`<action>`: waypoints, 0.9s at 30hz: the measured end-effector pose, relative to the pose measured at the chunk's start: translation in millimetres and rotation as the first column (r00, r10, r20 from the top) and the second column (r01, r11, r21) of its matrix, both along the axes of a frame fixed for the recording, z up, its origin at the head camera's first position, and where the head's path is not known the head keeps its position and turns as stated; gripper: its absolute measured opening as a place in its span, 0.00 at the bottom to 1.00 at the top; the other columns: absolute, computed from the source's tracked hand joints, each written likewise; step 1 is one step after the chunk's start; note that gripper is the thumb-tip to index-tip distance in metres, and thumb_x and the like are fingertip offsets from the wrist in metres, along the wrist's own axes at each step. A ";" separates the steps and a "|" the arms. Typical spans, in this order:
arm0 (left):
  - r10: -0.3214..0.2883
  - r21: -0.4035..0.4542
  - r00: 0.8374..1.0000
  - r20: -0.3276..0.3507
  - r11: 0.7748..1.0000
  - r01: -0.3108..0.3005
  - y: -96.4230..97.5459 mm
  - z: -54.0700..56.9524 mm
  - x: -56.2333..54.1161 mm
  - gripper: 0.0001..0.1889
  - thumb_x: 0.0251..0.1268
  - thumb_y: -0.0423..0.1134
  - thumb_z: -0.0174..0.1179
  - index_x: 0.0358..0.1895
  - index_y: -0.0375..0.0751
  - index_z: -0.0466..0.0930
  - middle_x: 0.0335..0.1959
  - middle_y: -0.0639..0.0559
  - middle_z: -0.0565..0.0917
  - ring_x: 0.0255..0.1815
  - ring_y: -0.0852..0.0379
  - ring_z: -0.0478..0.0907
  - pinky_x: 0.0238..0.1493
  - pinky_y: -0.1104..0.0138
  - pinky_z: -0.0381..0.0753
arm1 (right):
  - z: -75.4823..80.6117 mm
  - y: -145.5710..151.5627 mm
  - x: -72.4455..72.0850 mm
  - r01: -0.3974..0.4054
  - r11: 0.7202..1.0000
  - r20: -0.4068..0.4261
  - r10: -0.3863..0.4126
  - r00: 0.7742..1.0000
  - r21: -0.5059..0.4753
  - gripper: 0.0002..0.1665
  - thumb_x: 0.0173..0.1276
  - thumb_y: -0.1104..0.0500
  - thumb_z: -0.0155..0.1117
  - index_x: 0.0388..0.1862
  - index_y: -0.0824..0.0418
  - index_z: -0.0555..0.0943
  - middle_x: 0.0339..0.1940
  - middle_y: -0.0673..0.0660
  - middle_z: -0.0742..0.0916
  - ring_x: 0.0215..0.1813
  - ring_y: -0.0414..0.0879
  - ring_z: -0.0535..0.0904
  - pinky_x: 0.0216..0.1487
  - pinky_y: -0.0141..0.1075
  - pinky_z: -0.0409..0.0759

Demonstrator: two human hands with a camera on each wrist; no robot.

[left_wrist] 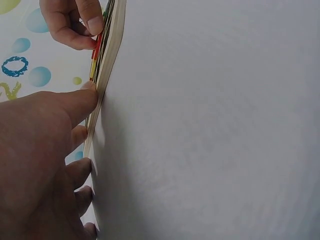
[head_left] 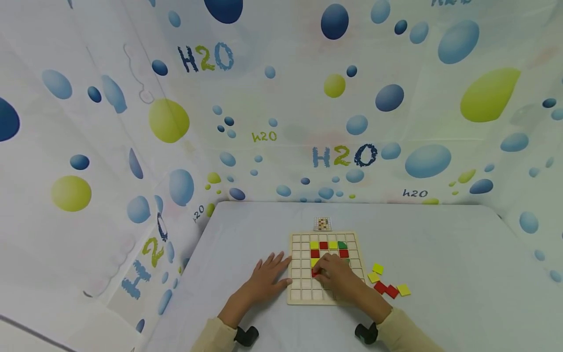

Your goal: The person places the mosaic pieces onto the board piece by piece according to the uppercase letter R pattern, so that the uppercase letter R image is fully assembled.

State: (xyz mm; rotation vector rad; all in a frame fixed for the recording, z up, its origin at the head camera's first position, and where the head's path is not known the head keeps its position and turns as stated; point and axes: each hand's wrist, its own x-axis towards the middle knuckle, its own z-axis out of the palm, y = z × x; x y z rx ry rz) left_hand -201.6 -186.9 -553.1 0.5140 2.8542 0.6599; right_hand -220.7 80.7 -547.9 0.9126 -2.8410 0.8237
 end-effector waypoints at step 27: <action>-0.006 0.016 1.000 0.003 1.000 0.006 1.0 2.8 1.2 0.37 0.79 0.58 0.58 0.84 0.49 0.62 0.86 0.42 0.59 0.87 0.34 0.50 0.81 0.32 0.45 | 16.6 140.6 -11.5 0.414 0.901 0.268 -0.433 0.861 0.127 0.16 0.70 0.60 0.74 0.51 0.67 0.81 0.42 0.61 0.81 0.43 0.53 0.77 0.50 0.50 0.85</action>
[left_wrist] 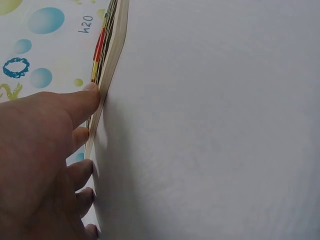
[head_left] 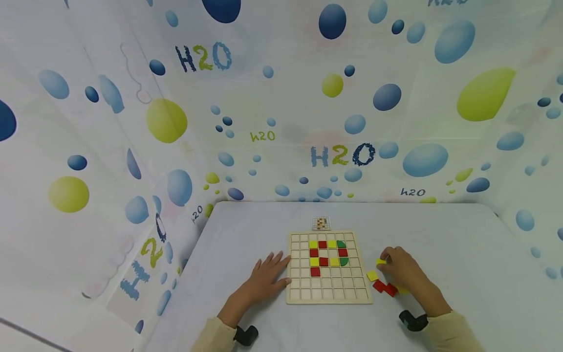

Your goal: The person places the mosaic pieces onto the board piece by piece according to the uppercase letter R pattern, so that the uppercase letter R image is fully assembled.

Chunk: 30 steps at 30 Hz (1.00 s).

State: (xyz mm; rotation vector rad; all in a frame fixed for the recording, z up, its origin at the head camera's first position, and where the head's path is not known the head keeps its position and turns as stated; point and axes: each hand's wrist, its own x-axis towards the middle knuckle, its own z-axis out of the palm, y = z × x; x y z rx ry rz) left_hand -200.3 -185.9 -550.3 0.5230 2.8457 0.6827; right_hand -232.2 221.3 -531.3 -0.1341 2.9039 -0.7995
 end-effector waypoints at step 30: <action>0.009 -0.022 1.000 -0.002 1.000 -0.009 2.3 2.5 1.1 0.37 0.77 0.56 0.60 0.83 0.47 0.63 0.85 0.42 0.60 0.86 0.35 0.51 0.81 0.32 0.47 | -26.4 -47.8 -4.6 -0.042 0.989 -0.115 0.026 0.993 -0.143 0.17 0.71 0.60 0.74 0.55 0.63 0.82 0.50 0.61 0.80 0.48 0.50 0.77 0.53 0.45 0.83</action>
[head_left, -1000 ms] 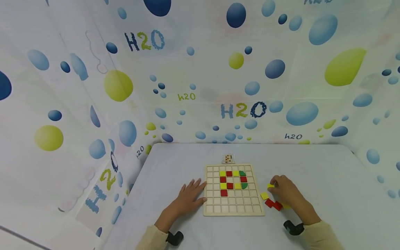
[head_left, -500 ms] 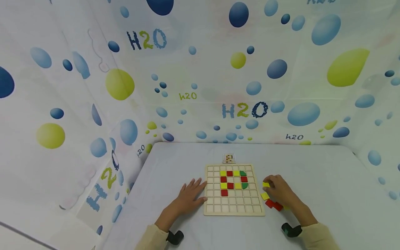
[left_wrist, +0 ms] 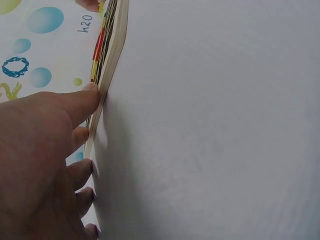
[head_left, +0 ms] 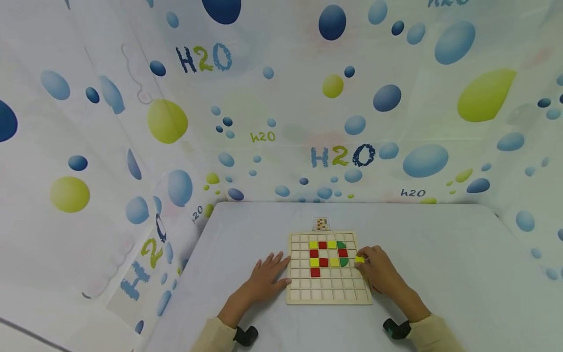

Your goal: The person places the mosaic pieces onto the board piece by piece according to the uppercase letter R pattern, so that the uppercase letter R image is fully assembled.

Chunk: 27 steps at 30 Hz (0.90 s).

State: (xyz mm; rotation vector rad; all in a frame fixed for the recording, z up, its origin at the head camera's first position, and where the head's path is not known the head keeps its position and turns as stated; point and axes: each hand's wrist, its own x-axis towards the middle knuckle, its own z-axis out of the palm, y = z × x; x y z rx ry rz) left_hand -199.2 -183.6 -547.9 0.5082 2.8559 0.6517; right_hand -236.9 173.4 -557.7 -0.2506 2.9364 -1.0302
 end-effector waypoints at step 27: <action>-0.001 0.020 1.000 -0.002 1.000 0.001 -2.0 -7.5 -2.2 0.37 0.78 0.57 0.59 0.83 0.50 0.62 0.86 0.43 0.59 0.87 0.35 0.51 0.81 0.32 0.46 | 16.0 -79.0 28.8 -0.211 0.970 -0.138 0.226 0.964 0.119 0.09 0.67 0.64 0.77 0.39 0.53 0.85 0.41 0.49 0.82 0.48 0.43 0.77 0.46 0.41 0.74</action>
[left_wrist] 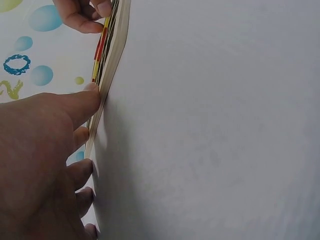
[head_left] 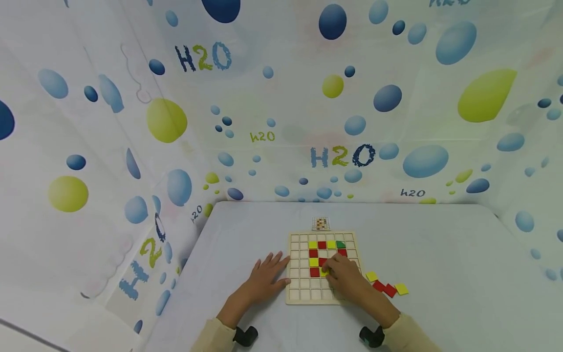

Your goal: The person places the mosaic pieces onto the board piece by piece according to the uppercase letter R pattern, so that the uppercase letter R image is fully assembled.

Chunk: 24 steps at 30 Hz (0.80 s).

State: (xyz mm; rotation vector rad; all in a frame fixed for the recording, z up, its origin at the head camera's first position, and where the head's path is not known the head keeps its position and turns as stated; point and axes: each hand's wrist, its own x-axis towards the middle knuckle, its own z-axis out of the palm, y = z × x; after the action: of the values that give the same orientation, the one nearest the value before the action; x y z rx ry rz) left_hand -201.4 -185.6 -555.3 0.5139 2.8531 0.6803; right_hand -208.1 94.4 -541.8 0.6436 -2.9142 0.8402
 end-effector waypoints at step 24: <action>-0.017 0.021 1.000 0.000 1.000 0.017 -1.4 4.5 0.7 0.36 0.79 0.58 0.57 0.83 0.48 0.62 0.85 0.40 0.59 0.86 0.34 0.51 0.81 0.32 0.47 | -8.2 109.4 -7.8 0.209 0.977 0.142 -0.212 0.967 0.033 0.13 0.71 0.57 0.75 0.49 0.60 0.83 0.42 0.56 0.82 0.44 0.48 0.77 0.46 0.49 0.79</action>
State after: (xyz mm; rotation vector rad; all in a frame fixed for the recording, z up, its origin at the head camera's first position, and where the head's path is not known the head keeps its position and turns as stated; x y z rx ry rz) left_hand -200.7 -187.0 -550.8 0.5400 2.8411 0.7085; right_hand -215.9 203.8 -550.0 0.2752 -3.0502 0.8696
